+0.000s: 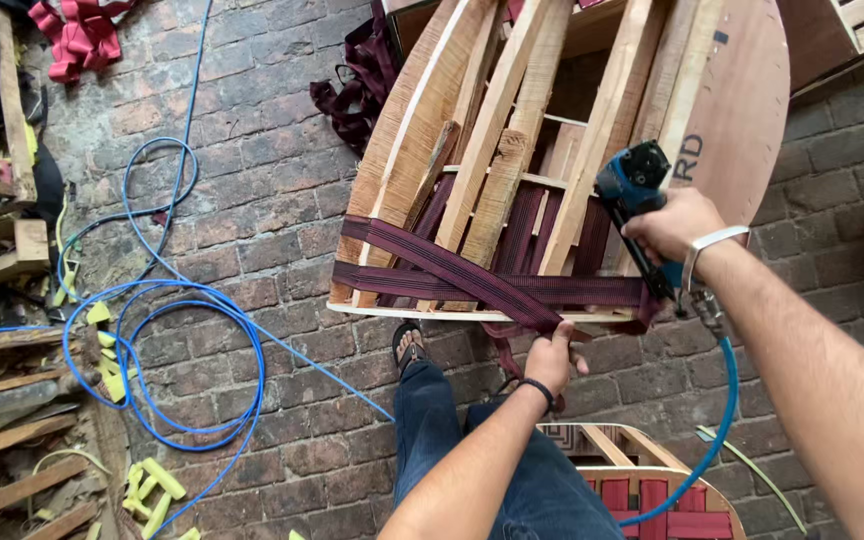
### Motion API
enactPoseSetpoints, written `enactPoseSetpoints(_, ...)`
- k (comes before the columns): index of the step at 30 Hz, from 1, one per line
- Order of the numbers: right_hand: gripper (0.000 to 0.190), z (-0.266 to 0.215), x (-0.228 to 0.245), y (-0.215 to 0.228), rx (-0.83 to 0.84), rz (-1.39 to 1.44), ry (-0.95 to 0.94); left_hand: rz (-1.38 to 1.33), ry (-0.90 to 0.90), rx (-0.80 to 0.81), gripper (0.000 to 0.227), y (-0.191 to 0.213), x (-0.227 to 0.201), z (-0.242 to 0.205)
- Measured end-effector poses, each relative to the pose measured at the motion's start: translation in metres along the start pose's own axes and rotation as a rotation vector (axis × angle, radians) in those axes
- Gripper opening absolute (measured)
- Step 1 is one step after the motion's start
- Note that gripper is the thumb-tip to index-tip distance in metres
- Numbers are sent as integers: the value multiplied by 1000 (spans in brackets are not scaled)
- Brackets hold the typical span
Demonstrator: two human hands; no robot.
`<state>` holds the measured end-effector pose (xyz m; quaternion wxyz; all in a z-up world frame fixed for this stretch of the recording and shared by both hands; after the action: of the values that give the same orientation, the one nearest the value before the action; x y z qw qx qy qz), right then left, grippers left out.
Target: The person attaches maroon webbing to a wooden chair frame using a pneumatic staple gun. They position the webbing across the slats and secure it with staples, repeating the process along the frame.
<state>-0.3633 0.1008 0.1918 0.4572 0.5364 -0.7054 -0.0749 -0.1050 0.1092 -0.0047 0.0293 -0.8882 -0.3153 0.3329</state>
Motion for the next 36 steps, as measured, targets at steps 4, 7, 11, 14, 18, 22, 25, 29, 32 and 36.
enactPoseSetpoints(4,21,5,2,10,20,-160,11,-43,110,60,63,-6,-9,0)
enactPoseSetpoints(7,22,7,-10,19,-3,-24,-32,-124,124,65,56,-19,-14,-2)
enactPoseSetpoints(11,19,15,-23,14,53,100,-3,-100,90,-78,59,-19,-16,-7)
enactPoseSetpoints(14,20,29,-23,12,86,102,9,-87,106,15,70,-15,-20,0)
enactPoseSetpoints(18,20,40,-15,21,149,89,46,-71,175,19,64,-10,-28,16)
enactPoseSetpoints(22,20,35,-5,24,194,126,58,-154,230,-24,60,-10,-29,20)
enactPoseSetpoints(25,20,38,-6,40,247,91,80,-209,292,-80,58,-20,-25,22)
enactPoseSetpoints(29,22,66,-25,103,345,-384,296,-267,258,-241,56,-33,-38,14)
enactPoseSetpoints(32,31,117,-65,149,380,-370,464,-385,292,-510,53,-58,-53,15)
enactPoseSetpoints(36,41,178,-119,205,447,-649,617,-624,-85,-879,47,-135,-112,14)
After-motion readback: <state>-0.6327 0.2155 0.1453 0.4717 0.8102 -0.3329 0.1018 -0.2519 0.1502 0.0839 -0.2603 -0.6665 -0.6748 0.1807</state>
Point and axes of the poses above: each hand's wrist, its own z-axis towards the middle knuckle, its own y-axis out of the back of the hand, x = y × z, the point moved 4 cm from there along z, towards the middle knuckle, and after that the axes turned 7 degrees about y, right-handed, at the moved point
